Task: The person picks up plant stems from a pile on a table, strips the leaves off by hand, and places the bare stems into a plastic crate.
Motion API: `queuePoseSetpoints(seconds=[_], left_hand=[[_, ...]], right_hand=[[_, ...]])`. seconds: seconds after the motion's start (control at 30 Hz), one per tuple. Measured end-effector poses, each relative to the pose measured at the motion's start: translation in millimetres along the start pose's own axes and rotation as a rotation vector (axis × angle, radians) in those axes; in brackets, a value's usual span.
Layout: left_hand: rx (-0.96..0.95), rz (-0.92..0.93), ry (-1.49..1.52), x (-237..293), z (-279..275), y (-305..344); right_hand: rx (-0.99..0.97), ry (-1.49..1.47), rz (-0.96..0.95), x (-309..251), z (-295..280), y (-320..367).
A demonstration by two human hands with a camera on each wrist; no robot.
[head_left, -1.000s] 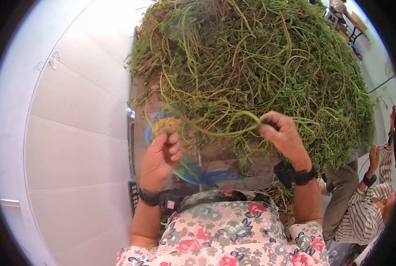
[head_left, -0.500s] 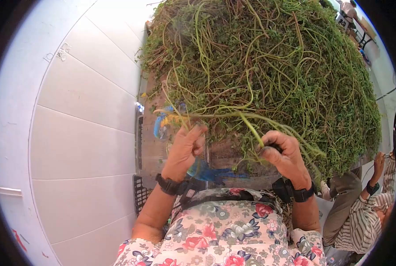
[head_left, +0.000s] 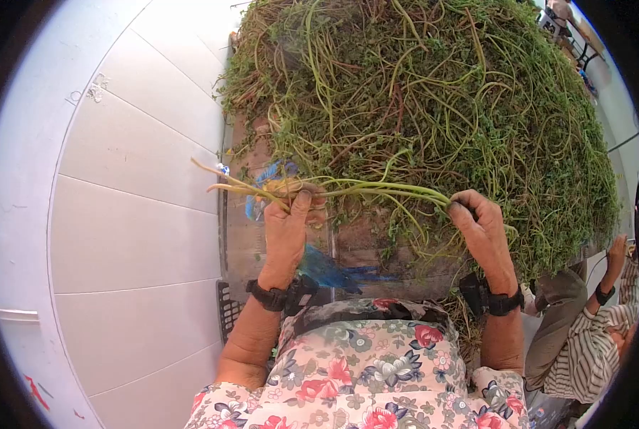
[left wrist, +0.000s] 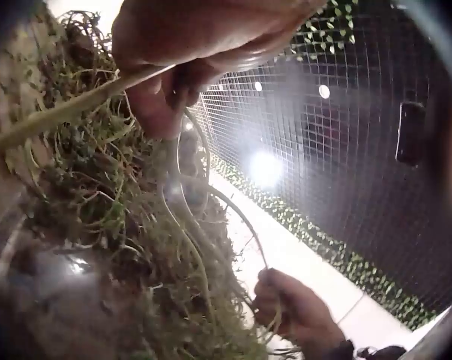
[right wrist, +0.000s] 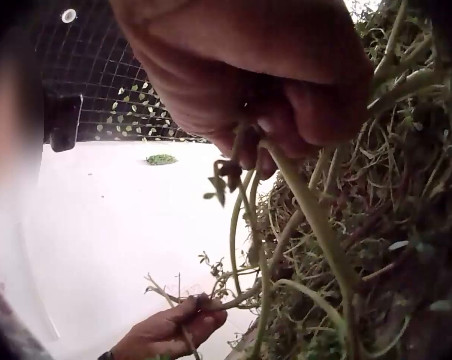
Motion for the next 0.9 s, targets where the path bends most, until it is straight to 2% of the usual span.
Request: queuePoseSetpoints(seconds=[0.13,0.2,0.33,0.43,0.53,0.63,0.73,0.83,0.9], left_hand=[[-0.016,-0.052,0.159,4,-3,0],[-0.061,-0.058,0.186,6,-3,1],[-0.077,-0.089,0.202,8,0,4],[-0.118,-0.048,0.138,5,-1,4],[-0.179,-0.009,-0.06,6,-3,2],[-0.214,0.006,-0.209,12,8,5],[-0.228,0.056,-0.207,14,17,8],[-0.258,0.034,-0.219,16,21,8],[-0.268,0.006,-0.221,20,23,7]], right_hand=[[0.034,0.17,0.047,12,-10,-15],[-0.033,0.208,0.039,36,-6,-26],[-0.113,0.276,0.093,55,3,-34],[-0.111,0.371,0.052,47,8,-36],[-0.092,0.517,-0.263,21,18,-35],[-0.158,0.434,-0.379,-7,28,-34],[-0.181,0.396,-0.339,-28,28,-33],[-0.253,0.401,-0.467,-29,49,-34],[-0.329,0.409,-0.438,-28,63,-37]])
Point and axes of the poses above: each hand's wrist, its own y-axis away from the middle knuckle, its own z-axis out of the palm, x = y × z, the point moved 3 cm from there along -y, towards the middle knuckle, and after that the axes turned 8 degrees about z, right-handed, at the moved point
